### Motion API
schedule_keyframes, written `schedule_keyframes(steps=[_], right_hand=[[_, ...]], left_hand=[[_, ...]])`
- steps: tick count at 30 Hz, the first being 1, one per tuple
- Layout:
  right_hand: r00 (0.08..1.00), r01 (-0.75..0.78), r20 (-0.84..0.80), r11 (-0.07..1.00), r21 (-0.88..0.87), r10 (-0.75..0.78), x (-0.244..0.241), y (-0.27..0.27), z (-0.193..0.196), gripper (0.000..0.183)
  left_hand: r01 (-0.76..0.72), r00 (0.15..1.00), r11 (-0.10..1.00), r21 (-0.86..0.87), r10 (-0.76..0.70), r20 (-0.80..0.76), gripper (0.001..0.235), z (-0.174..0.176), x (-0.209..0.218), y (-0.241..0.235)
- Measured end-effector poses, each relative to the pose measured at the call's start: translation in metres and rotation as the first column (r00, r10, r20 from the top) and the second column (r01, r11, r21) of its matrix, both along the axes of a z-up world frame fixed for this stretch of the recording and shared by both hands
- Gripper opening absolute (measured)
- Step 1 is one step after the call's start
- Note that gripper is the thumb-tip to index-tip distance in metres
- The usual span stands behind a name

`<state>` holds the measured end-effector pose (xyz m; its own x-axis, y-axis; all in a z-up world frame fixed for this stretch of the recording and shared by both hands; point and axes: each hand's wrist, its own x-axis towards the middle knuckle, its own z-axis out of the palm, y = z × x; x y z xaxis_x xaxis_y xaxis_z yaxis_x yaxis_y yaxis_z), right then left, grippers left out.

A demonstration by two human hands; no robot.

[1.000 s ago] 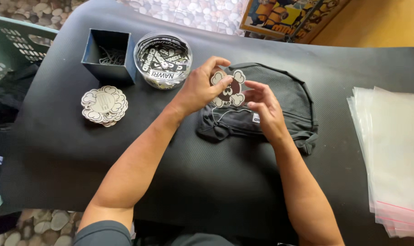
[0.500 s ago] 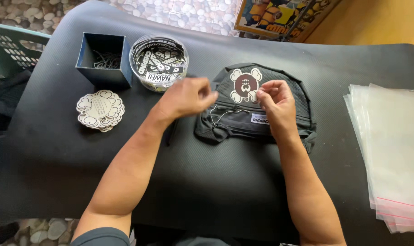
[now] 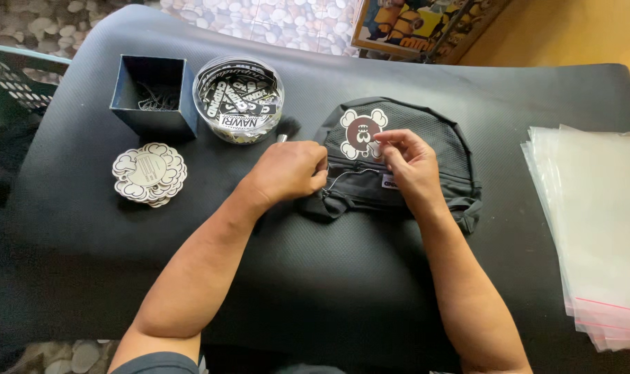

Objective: The person attaches a bear-shaped tag to a black bag using a safety pin, then uses a brush to clean the bag's surface. Finally, they place the bag into a clear plastic bag.

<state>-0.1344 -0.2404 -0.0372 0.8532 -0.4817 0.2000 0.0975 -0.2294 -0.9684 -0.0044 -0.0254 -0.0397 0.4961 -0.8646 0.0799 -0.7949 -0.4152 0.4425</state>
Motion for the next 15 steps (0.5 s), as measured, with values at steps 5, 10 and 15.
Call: schedule_keyframes(steps=[5,10,15], right_hand=[[1.0,-0.019,0.025,0.998,0.053,0.018,-0.002,0.004,0.003,0.018],[0.997,-0.06,0.058,0.992,0.113,0.054,0.0,0.002,-0.003,0.019],[0.99,-0.104,0.119,0.947,0.304,0.07,0.0,0.005,-0.002,0.02]], left_hand=[[-0.019,0.997,0.999,-0.033,0.016,-0.082,0.026,0.011,-0.001,0.001],[-0.019,0.966,0.992,-0.122,-0.013,-0.258,0.022,0.019,-0.005,-0.001],[-0.034,0.869,0.967,-0.253,-0.096,-0.486,0.026,0.018,0.0,-0.004]])
